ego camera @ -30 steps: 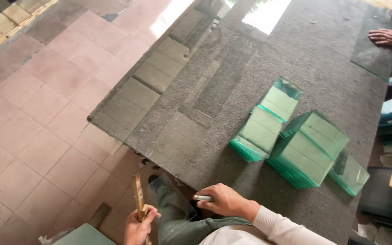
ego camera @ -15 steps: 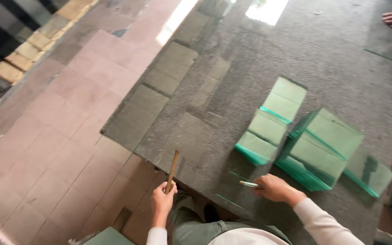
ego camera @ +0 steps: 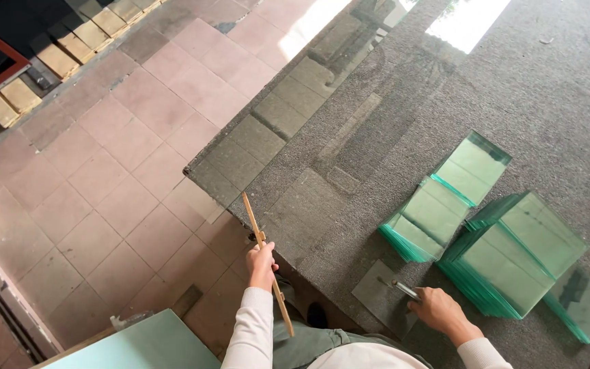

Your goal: Measuring and marking glass panes on a workbench using a ruler and marker

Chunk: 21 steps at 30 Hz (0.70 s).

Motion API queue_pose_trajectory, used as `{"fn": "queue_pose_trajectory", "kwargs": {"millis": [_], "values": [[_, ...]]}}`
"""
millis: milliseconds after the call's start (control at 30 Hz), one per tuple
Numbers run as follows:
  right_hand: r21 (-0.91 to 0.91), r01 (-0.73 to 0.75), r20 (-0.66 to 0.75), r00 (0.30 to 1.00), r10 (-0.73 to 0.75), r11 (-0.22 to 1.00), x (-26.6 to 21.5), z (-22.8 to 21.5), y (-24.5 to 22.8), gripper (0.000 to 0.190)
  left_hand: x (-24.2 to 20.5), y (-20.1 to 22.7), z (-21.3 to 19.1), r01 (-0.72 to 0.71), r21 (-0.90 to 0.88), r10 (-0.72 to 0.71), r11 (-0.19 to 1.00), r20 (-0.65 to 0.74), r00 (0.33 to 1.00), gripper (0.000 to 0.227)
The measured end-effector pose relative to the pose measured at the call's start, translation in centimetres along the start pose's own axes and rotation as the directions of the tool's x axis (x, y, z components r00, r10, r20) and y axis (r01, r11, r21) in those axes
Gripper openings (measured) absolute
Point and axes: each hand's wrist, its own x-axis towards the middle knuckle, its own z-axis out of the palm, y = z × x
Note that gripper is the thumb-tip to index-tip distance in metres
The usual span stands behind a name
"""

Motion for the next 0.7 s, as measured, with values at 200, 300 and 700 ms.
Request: {"fn": "queue_pose_trajectory", "kwargs": {"millis": [200,300,700], "values": [[-0.014,-0.029,-0.044,0.999,0.029,0.999,0.2,0.2,-0.5,0.022,0.1,-0.2,0.0,0.039,-0.129,-0.043,0.991,-0.028,0.999,0.007],[0.021,-0.014,-0.164,0.986,0.017,1.000,1.0,0.4,-1.1,0.018,0.8,0.1,-0.3,-0.203,0.187,0.219,0.961,-0.067,0.974,0.010],[0.964,-0.125,0.131,0.991,-0.007,0.235,6.0,-1.1,-18.3,0.025,-2.0,5.8,0.2,-0.491,0.788,0.490,0.371,0.284,0.825,0.013]]}}
